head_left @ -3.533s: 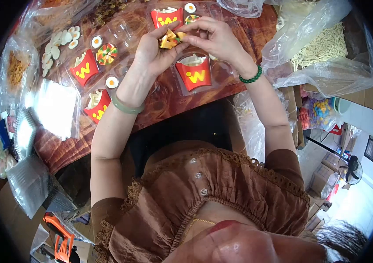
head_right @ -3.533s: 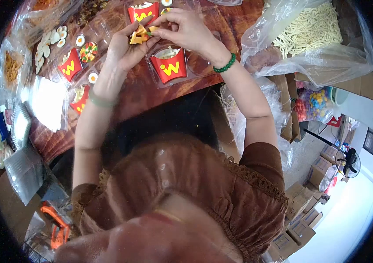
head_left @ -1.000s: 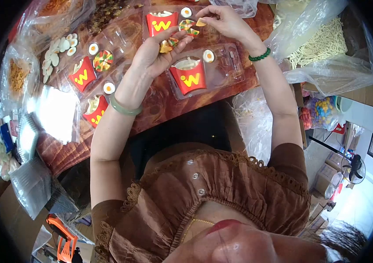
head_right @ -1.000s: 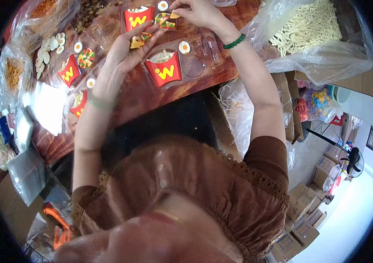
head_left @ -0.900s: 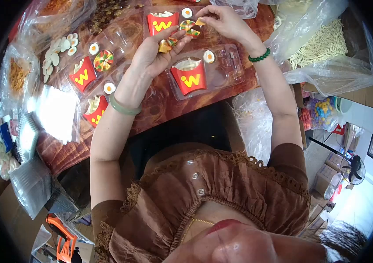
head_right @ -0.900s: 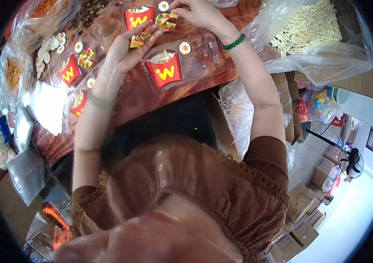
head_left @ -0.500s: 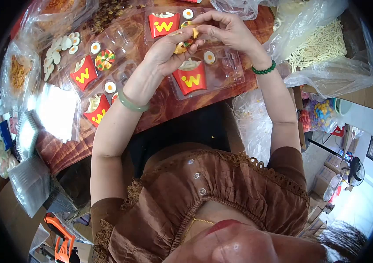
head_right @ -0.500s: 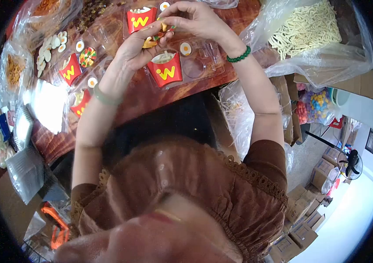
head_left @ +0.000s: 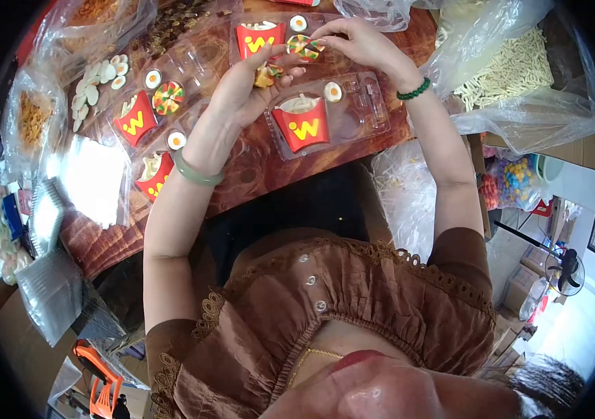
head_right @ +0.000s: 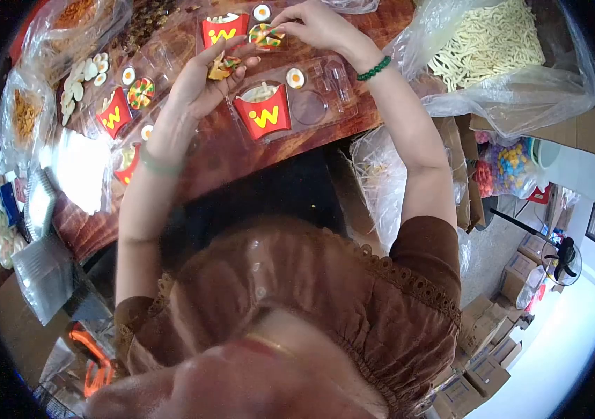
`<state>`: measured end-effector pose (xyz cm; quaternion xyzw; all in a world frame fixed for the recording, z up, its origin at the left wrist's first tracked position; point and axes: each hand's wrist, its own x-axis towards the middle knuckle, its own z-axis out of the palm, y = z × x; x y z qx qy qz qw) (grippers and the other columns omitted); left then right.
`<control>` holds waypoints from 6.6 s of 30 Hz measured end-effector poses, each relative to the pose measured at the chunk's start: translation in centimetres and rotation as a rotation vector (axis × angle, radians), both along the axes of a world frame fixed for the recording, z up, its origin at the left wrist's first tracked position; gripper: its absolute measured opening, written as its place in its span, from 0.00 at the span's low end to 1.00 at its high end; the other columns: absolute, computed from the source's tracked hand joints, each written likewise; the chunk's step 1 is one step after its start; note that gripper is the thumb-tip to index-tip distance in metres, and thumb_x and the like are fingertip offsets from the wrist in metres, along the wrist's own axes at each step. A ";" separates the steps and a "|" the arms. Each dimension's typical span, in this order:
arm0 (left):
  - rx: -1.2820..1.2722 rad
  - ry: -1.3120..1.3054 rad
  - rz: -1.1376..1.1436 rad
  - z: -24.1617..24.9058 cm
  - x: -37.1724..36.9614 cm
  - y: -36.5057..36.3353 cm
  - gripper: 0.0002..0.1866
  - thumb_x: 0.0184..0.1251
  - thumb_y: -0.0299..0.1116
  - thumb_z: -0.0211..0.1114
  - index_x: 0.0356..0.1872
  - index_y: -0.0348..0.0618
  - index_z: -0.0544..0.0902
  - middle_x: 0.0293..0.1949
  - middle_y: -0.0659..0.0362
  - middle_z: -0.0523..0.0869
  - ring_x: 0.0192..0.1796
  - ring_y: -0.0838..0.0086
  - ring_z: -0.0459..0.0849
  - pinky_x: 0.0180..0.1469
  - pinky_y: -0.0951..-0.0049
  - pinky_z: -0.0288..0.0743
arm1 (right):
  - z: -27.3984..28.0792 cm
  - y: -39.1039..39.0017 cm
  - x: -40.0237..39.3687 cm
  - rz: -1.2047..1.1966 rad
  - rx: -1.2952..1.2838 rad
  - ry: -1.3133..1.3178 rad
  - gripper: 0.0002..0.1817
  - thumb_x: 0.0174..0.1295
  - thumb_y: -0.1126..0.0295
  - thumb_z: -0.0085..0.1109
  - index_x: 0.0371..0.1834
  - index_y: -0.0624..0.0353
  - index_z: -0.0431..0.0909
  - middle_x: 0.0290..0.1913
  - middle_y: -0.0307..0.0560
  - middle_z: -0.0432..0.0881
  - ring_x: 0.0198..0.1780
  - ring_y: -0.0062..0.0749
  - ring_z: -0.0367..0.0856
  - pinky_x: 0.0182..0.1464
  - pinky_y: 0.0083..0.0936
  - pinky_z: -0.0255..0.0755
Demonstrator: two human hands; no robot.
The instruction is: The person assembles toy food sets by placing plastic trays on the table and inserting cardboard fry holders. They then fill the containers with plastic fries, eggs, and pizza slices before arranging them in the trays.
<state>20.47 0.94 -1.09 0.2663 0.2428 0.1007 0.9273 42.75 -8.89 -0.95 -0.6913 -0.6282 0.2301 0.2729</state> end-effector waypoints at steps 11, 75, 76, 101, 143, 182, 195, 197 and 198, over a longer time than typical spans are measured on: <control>-0.086 0.080 0.072 -1.2 0.1 0.4 0.20 0.75 0.36 0.42 0.54 0.27 0.68 0.50 0.41 0.76 0.51 0.53 0.78 0.46 0.71 0.79 | -0.2 0.5 -1.7 -0.039 0.088 -0.190 0.08 0.58 0.69 0.62 0.37 0.60 0.80 0.30 0.42 0.82 0.31 0.24 0.78 0.34 0.23 0.71; -0.287 -0.102 0.032 -1.6 -5.2 -13.2 0.19 0.73 0.27 0.43 0.62 0.30 0.63 0.57 0.46 0.71 0.59 0.58 0.74 0.61 0.63 0.73 | 0.6 -14.0 -12.1 0.049 0.212 0.124 0.09 0.57 0.73 0.60 0.40 0.61 0.80 0.37 0.46 0.80 0.37 0.36 0.80 0.39 0.26 0.74; -0.280 -0.080 0.030 -1.4 -5.2 -13.2 0.20 0.73 0.27 0.43 0.62 0.29 0.62 0.57 0.46 0.71 0.58 0.59 0.75 0.61 0.64 0.73 | 0.6 -14.0 -12.0 0.053 0.205 0.131 0.09 0.57 0.73 0.59 0.40 0.61 0.80 0.36 0.47 0.80 0.38 0.36 0.80 0.40 0.26 0.74; -0.176 -0.070 0.088 -1.4 -4.7 -12.3 0.23 0.72 0.27 0.42 0.67 0.34 0.54 0.61 0.44 0.69 0.61 0.54 0.73 0.61 0.63 0.70 | -3.8 -10.8 -9.6 -0.356 0.361 -0.240 0.10 0.57 0.71 0.62 0.42 0.60 0.80 0.33 0.44 0.80 0.26 0.25 0.75 0.30 0.20 0.69; -0.058 -0.060 -0.107 -1.6 -5.1 -12.4 0.13 0.68 0.31 0.57 0.49 0.34 0.77 0.41 0.53 0.84 0.36 0.71 0.85 0.35 0.82 0.80 | 1.7 -14.3 -11.9 -0.199 0.191 0.827 0.08 0.62 0.76 0.58 0.43 0.64 0.77 0.39 0.41 0.82 0.40 0.18 0.80 0.42 0.15 0.75; 0.539 -0.164 -0.429 3.2 -9.5 -16.4 0.05 0.64 0.28 0.62 0.33 0.36 0.81 0.28 0.62 0.82 0.25 0.84 0.77 0.29 0.83 0.71 | 0.7 -14.3 -12.0 -0.516 0.339 0.754 0.07 0.61 0.77 0.58 0.41 0.67 0.77 0.38 0.44 0.83 0.41 0.20 0.81 0.45 0.15 0.75; 0.153 0.065 -0.365 -2.3 -5.9 -19.1 0.09 0.65 0.36 0.63 0.34 0.39 0.80 0.27 0.61 0.83 0.20 0.83 0.76 0.19 0.86 0.63 | -3.5 -11.8 -10.2 -0.369 0.464 -0.411 0.08 0.59 0.67 0.62 0.37 0.57 0.83 0.34 0.38 0.81 0.32 0.16 0.78 0.35 0.13 0.69; 0.293 0.033 -0.373 -4.1 -5.0 -20.2 0.09 0.62 0.34 0.65 0.34 0.39 0.80 0.27 0.61 0.83 0.20 0.83 0.76 0.19 0.85 0.65 | -3.9 -11.7 -10.1 -0.393 0.431 -0.440 0.09 0.59 0.64 0.63 0.37 0.56 0.83 0.34 0.37 0.81 0.31 0.16 0.77 0.33 0.13 0.67; 0.437 0.001 -0.377 -4.7 -4.4 -20.8 0.09 0.60 0.33 0.68 0.34 0.38 0.80 0.27 0.61 0.83 0.20 0.83 0.76 0.20 0.85 0.66 | -3.3 -11.5 -10.3 -0.394 0.431 -0.440 0.09 0.59 0.64 0.63 0.37 0.56 0.83 0.34 0.37 0.81 0.31 0.16 0.77 0.33 0.13 0.67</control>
